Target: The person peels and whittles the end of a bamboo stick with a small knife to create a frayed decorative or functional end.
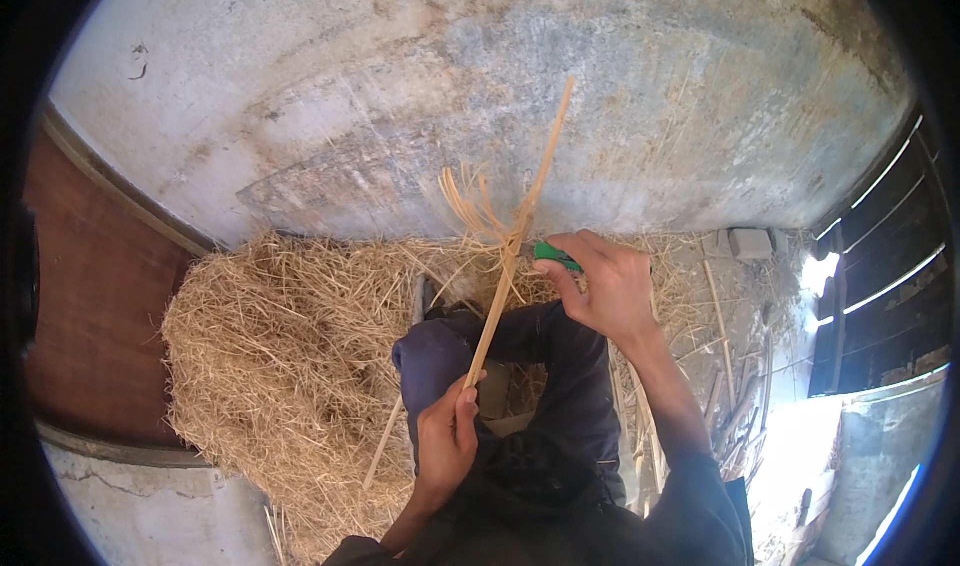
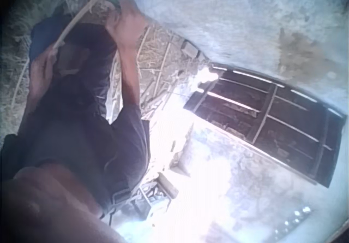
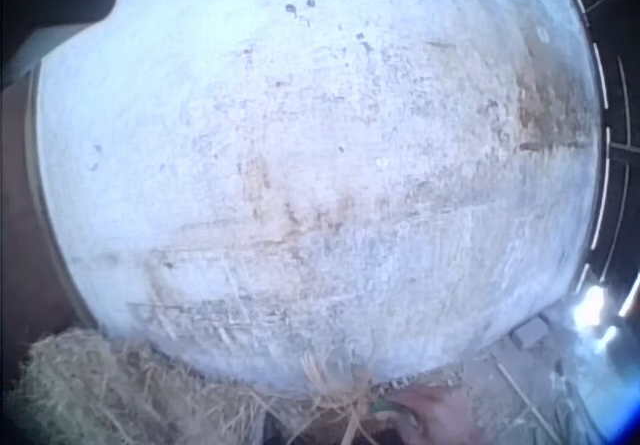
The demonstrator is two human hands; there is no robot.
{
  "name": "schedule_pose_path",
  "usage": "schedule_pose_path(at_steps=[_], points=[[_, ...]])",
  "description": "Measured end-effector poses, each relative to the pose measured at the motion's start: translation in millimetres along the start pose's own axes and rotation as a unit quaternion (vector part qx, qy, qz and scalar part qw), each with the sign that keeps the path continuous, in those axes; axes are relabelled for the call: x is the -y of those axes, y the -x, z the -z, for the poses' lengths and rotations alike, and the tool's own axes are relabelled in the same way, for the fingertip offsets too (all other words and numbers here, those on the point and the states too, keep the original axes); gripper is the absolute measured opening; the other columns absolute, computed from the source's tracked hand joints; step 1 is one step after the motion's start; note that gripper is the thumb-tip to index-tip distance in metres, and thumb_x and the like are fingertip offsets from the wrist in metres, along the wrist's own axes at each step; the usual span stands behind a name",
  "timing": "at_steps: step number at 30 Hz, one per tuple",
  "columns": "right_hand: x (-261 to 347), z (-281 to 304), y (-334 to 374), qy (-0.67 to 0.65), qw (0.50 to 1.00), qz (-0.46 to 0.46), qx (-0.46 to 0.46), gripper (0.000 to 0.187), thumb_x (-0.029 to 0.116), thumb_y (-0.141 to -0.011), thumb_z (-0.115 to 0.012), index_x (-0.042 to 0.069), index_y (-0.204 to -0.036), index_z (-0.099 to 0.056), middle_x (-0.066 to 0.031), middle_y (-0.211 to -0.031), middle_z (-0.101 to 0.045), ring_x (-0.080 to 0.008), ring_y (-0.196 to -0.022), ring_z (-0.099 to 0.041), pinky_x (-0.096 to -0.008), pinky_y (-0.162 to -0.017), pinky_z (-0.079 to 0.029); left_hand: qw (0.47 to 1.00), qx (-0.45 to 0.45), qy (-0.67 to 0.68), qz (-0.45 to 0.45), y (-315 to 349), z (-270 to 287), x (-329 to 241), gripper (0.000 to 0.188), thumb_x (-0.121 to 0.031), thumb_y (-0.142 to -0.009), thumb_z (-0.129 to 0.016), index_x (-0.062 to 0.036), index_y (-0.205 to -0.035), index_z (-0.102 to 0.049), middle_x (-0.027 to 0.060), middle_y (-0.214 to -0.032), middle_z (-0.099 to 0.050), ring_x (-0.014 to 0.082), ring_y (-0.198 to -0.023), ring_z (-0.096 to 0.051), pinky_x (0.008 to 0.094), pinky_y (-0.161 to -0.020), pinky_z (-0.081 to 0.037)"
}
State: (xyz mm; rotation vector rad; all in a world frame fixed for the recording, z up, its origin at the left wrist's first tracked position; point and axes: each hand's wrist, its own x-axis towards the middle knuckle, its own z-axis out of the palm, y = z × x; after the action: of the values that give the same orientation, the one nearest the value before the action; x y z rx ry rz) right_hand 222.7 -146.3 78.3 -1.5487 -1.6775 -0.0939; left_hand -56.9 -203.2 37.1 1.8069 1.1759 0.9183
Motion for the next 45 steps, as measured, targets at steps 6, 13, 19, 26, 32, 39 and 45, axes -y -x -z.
schedule_pose_path(at_steps=[6,13,19,26,32,39,45], points=[[-9.2,-6.5,-6.4,0.018,0.998,0.039,-0.042,0.020,0.026,-0.093,-0.086,0.012,-0.107,-0.080,-0.0049,-0.085,-0.076,-0.0270,-0.063,-0.071,-0.0392,-0.056,-0.053,1.000,0.007,0.023,0.009,0.5,1.9,-0.2,0.031,-0.012,-0.117,-0.054,0.0034,-0.137,-0.072,0.0019,-0.070,-0.048,0.0089,-0.065,-0.048,0.0288,-0.059,-0.041],[-0.5,-2.8,-13.0,-0.023,0.999,-0.009,0.029,0.024,0.026,-0.097,-0.083,0.004,-0.106,-0.080,-0.0079,-0.090,-0.078,-0.0261,-0.069,-0.071,-0.0352,-0.064,-0.054,0.999,0.017,0.035,0.031,2.1,7.4,2.3,0.030,-0.011,-0.116,-0.055,0.0044,-0.135,-0.072,0.0078,-0.072,-0.055,0.0130,-0.064,-0.053,0.0317,-0.061,-0.045],[-35.5,4.2,-25.4,-0.343,0.879,-0.199,0.265,0.041,0.040,-0.111,-0.067,0.001,-0.107,-0.079,-0.0002,-0.087,-0.071,-0.0089,-0.072,-0.055,-0.0269,-0.062,-0.042,0.993,0.064,0.064,0.069,2.3,14.2,11.1,0.031,-0.013,-0.116,-0.055,0.0022,-0.137,-0.073,0.0043,-0.069,-0.051,0.0084,-0.065,-0.049,0.0303,-0.059,-0.042],[-39.3,2.2,-28.8,-0.382,0.835,-0.251,0.307,0.046,0.044,-0.114,-0.063,0.001,-0.107,-0.077,0.0050,-0.075,-0.052,-0.0055,-0.068,-0.045,-0.0235,-0.059,-0.033,0.986,0.090,0.106,0.090,-1.8,18.3,19.3,0.035,-0.019,-0.119,-0.052,0.0012,-0.138,-0.073,-0.0008,-0.068,-0.046,0.0057,-0.064,-0.044,0.0274,-0.058,-0.038],[-36.5,9.6,-31.3,-0.426,0.790,-0.297,0.325,0.046,0.045,-0.113,-0.065,0.002,-0.109,-0.079,0.0072,-0.074,-0.051,-0.0046,-0.070,-0.046,-0.0224,-0.060,-0.036,0.964,0.136,0.187,0.134,-6.4,21.2,22.5,0.046,-0.032,-0.122,-0.044,0.0012,-0.132,-0.075,-0.0060,-0.072,-0.049,0.0023,-0.062,-0.042,0.0225,-0.056,-0.035],[-39.1,16.9,-30.3,-0.326,0.858,-0.250,0.309,0.039,0.044,-0.108,-0.071,0.005,-0.107,-0.078,0.0007,-0.072,-0.060,-0.0093,-0.064,-0.052,-0.0264,-0.057,-0.040,0.953,0.165,0.202,0.157,-12.8,17.8,27.8,0.048,-0.036,-0.123,-0.042,0.0006,-0.128,-0.073,-0.0064,-0.072,-0.047,0.0021,-0.061,-0.041,0.0217,-0.056,-0.034],[-17.6,13.7,-0.8,-0.034,0.977,0.036,0.208,0.034,0.037,-0.090,-0.088,0.014,-0.113,-0.079,-0.0116,-0.089,-0.072,-0.0287,-0.072,-0.071,-0.0401,-0.062,-0.053,0.968,0.122,0.175,0.129,-15.0,13.5,37.8,0.042,-0.033,-0.122,-0.046,-0.0020,-0.128,-0.074,-0.0072,-0.072,-0.047,0.0012,-0.061,-0.041,0.0216,-0.055,-0.032]])
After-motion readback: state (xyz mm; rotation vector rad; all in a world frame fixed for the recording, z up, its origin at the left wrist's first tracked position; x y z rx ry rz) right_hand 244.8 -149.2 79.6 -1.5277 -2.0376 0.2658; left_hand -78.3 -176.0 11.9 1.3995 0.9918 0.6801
